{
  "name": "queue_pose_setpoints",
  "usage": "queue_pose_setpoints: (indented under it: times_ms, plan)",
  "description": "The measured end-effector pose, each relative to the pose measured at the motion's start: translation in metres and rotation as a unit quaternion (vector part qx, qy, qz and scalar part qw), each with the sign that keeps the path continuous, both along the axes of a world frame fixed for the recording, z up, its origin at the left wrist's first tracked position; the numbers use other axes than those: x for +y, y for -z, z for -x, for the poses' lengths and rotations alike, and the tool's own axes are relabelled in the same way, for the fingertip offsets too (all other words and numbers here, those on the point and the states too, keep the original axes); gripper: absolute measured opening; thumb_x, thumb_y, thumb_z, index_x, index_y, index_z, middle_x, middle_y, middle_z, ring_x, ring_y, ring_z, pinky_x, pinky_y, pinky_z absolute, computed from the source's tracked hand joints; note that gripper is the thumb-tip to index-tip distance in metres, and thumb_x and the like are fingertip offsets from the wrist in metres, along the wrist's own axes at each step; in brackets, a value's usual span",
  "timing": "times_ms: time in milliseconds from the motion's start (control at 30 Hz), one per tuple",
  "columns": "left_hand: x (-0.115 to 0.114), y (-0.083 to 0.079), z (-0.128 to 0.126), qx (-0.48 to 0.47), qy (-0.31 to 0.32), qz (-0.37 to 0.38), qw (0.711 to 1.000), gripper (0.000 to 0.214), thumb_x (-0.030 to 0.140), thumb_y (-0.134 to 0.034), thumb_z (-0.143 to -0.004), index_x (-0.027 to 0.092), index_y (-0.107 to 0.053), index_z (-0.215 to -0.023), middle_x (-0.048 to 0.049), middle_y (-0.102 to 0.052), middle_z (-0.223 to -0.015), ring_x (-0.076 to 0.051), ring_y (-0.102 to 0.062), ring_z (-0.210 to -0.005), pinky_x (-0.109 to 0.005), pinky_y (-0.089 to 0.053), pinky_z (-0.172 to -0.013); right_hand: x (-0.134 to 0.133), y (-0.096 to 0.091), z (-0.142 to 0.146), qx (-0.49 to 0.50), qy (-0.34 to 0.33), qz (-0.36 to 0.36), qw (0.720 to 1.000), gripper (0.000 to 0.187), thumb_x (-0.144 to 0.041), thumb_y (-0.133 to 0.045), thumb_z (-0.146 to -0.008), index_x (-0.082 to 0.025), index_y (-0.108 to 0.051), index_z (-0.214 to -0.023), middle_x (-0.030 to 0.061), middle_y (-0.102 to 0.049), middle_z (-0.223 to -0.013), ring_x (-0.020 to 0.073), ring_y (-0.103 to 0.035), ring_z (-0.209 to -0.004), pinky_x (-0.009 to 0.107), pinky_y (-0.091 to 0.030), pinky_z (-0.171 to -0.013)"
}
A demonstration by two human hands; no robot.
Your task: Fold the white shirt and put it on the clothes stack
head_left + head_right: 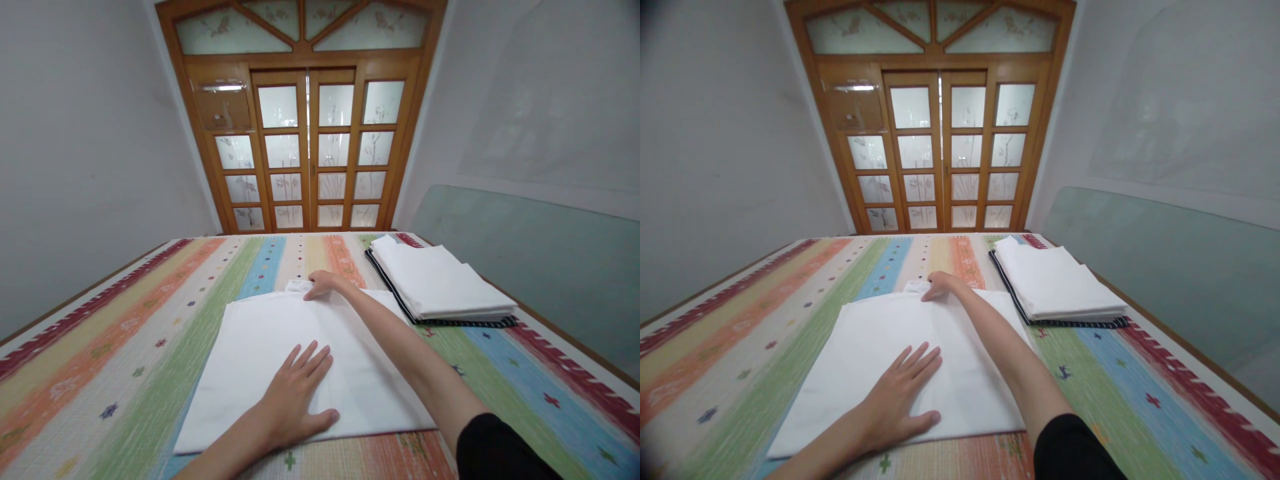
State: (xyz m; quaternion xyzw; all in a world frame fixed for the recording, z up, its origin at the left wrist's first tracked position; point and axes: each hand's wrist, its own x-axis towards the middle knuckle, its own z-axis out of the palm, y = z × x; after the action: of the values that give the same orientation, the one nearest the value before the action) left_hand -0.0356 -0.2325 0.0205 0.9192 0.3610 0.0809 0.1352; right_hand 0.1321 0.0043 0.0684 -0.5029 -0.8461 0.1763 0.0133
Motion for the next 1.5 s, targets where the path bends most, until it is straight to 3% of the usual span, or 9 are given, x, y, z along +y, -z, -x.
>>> queue_pose_setpoints:
  times_ms: [300, 500, 600, 700, 933, 1067, 1233, 1333, 1500]
  plan:
    - [0.006, -0.009, 0.005, 0.002, -0.001, 0.029, 1.0, 0.09, 0.057, -0.061, -0.078, 0.027, -0.021, -0.153, -0.0058, -0.021, -0.158, -0.032, -0.015, -0.147, -0.055, -0.012, -0.119, 0.006, -0.015, -0.005, 0.031, 0.007, 0.108, 0.994, 0.057, -0.038, -0.09, -0.04, -0.017, -0.072, -0.09, 0.0066, -0.073, -0.094, 0.0256, -0.068, -0.083, 0.029, -0.052, -0.07]
    - [0.027, -0.015, 0.048, 0.057, -0.034, 0.051, 0.996, 0.092, 0.07, -0.05, -0.081, 0.026, -0.014, -0.154, -0.0106, -0.011, -0.159, -0.036, -0.005, -0.146, -0.059, -0.014, -0.116, 0.0, -0.021, -0.041, 0.089, 0.052, 0.094, 0.99, 0.088, -0.027, -0.085, -0.051, -0.021, -0.055, -0.133, 0.0118, -0.056, -0.136, 0.0298, -0.057, -0.117, 0.034, -0.05, -0.09]
    - [0.047, -0.016, 0.079, 0.067, -0.088, 0.028, 0.993, 0.09, 0.071, -0.047, -0.082, 0.025, -0.017, -0.154, -0.0123, -0.013, -0.159, -0.038, -0.005, -0.145, -0.062, -0.016, -0.114, -0.006, -0.02, -0.068, 0.177, 0.08, 0.093, 0.977, 0.105, -0.022, -0.085, -0.048, -0.025, -0.042, -0.144, 0.0114, -0.039, -0.15, 0.0295, -0.045, -0.13, 0.037, -0.043, -0.102]
    - [0.073, -0.016, 0.106, 0.067, -0.186, -0.013, 0.98, 0.087, 0.065, -0.053, -0.081, 0.022, -0.025, -0.152, -0.0124, -0.014, -0.159, -0.04, -0.004, -0.145, -0.061, -0.018, -0.113, -0.014, -0.014, -0.092, 0.254, 0.107, 0.119, 0.954, 0.104, -0.019, -0.086, -0.046, -0.025, -0.046, -0.142, 0.0101, -0.041, -0.149, 0.0284, -0.046, -0.13, 0.036, -0.04, -0.105]
    - [0.127, -0.011, 0.117, -0.008, -0.389, -0.125, 0.913, 0.064, 0.044, -0.057, -0.08, 0.014, -0.046, -0.136, -0.0183, -0.046, -0.145, -0.037, -0.034, -0.139, -0.053, -0.027, -0.112, -0.044, 0.017, -0.109, 0.383, 0.134, 0.223, 0.886, 0.058, -0.02, -0.087, -0.051, -0.017, -0.073, -0.107, 0.0064, -0.067, -0.115, 0.0225, -0.063, -0.104, 0.03, -0.049, -0.09]
    - [0.14, -0.015, 0.102, -0.168, -0.46, -0.008, 0.872, 0.055, 0.034, -0.062, -0.079, 0.013, -0.048, -0.128, -0.0161, -0.064, -0.121, -0.027, -0.061, -0.112, -0.039, -0.044, -0.099, -0.06, 0.031, -0.104, 0.456, 0.179, 0.231, 0.841, 0.055, -0.02, -0.087, -0.053, -0.016, -0.072, -0.106, 0.0035, -0.07, -0.093, 0.017, -0.066, -0.081, 0.027, -0.052, -0.076]
    - [0.143, -0.029, 0.092, -0.404, -0.499, 0.194, 0.742, 0.067, 0.032, -0.072, -0.075, 0.01, -0.043, -0.131, -0.0149, -0.069, -0.106, -0.018, -0.068, -0.079, -0.026, -0.052, -0.067, -0.07, 0.035, -0.1, 0.524, 0.184, 0.25, 0.793, 0.05, -0.015, -0.085, -0.051, -0.017, -0.072, -0.099, 0.0012, -0.071, -0.086, 0.014, -0.064, -0.068, 0.024, -0.051, -0.065]
    - [0.138, -0.039, 0.092, -0.412, -0.468, 0.256, 0.739, 0.072, 0.031, -0.075, -0.073, 0.011, -0.042, -0.134, -0.0095, -0.071, -0.083, -0.018, -0.066, -0.063, -0.025, -0.051, -0.055, -0.069, 0.038, -0.098, 0.547, 0.199, 0.262, 0.77, 0.046, -0.012, -0.082, -0.051, -0.016, -0.072, -0.096, 0.0008, -0.071, -0.081, 0.0135, -0.063, -0.065, 0.023, -0.05, -0.061]
    - [0.13, -0.043, 0.091, -0.434, -0.385, 0.309, 0.754, 0.092, 0.026, -0.083, -0.063, 0.021, -0.036, -0.143, -0.0033, -0.07, -0.076, -0.019, -0.066, -0.06, -0.028, -0.053, -0.054, -0.066, 0.042, -0.094, 0.554, 0.207, 0.265, 0.762, 0.041, -0.011, -0.081, -0.053, -0.015, -0.072, -0.093, 0.0002, -0.07, -0.074, 0.0126, -0.063, -0.061, 0.021, -0.049, -0.057]
